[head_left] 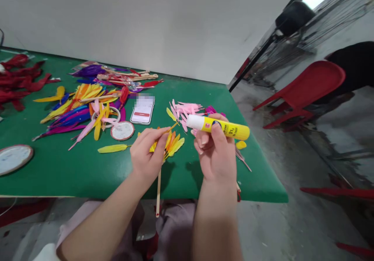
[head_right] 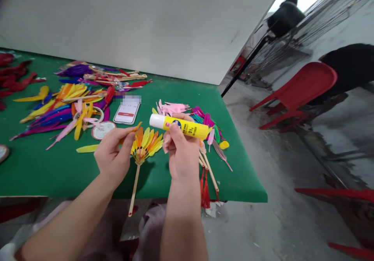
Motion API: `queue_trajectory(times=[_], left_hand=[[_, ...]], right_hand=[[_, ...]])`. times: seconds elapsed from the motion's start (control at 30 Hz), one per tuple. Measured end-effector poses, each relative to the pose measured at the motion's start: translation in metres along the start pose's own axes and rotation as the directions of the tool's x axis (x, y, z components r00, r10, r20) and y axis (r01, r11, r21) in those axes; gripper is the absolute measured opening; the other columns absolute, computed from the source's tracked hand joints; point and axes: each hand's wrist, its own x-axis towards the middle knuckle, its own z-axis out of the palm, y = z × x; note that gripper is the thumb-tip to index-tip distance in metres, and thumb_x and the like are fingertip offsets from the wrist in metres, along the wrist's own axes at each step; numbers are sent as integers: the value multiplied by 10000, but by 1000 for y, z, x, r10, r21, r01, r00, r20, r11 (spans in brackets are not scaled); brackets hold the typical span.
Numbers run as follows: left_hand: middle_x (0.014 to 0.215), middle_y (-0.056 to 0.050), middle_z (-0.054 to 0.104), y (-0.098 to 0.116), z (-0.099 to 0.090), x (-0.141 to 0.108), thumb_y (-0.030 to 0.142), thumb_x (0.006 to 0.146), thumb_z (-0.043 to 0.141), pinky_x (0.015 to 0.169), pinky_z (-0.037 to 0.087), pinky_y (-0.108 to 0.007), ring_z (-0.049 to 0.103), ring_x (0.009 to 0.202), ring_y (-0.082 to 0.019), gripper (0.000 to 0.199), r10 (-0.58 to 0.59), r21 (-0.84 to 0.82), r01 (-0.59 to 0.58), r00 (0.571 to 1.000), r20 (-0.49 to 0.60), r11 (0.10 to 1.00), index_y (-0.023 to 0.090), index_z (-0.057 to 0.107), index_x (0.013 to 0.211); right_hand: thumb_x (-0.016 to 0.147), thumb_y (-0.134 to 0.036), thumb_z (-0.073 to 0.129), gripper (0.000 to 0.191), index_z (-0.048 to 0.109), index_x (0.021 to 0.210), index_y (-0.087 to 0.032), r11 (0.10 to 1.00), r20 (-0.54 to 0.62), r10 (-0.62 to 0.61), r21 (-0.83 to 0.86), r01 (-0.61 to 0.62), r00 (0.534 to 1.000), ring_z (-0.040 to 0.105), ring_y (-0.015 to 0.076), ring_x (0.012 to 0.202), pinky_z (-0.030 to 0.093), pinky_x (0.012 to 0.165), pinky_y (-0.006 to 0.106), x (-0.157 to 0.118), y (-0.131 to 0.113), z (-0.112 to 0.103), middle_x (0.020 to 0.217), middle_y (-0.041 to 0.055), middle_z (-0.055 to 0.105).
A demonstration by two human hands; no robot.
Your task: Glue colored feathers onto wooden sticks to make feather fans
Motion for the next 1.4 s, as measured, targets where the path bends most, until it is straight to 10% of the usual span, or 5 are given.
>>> queue_trajectory(times=[0.27, 0.7, 1.4], left_hand=[[752, -1, 639, -2, 2, 0, 88, 758, 546, 649, 453, -205, 556, 694, -86, 169, -32, -13, 32, 999, -33, 999, 165, 632, 881], [741, -41, 636, 8, 14, -18, 87, 750, 553, 629, 462, -236, 559, 673, -102, 158, 89, -92, -70, 970, 225, 993, 129, 632, 881], [719, -27, 611, 9, 15, -19, 104, 759, 556, 629, 459, -223, 557, 678, -98, 163, 155, -61, -144, 947, 283, 988, 147, 634, 895]], right_hand=[[697, -377, 626, 203, 575, 742, -186, 996, -83, -22, -86, 15, 996, 355, 48, 306, 272, 333, 168, -2, 22, -8, 356, -86, 421], [743, -509, 519, 330, 517, 663, -189, 992, -333, -104, -100, 75, 937, 233, 36, 237, 171, 286, 175, -4, 16, -26, 318, -113, 315], [727, -531, 529, 349, 473, 668, -192, 998, -323, -49, -52, 34, 945, 212, 38, 238, 158, 281, 176, -3, 16, -30, 308, -124, 301]])
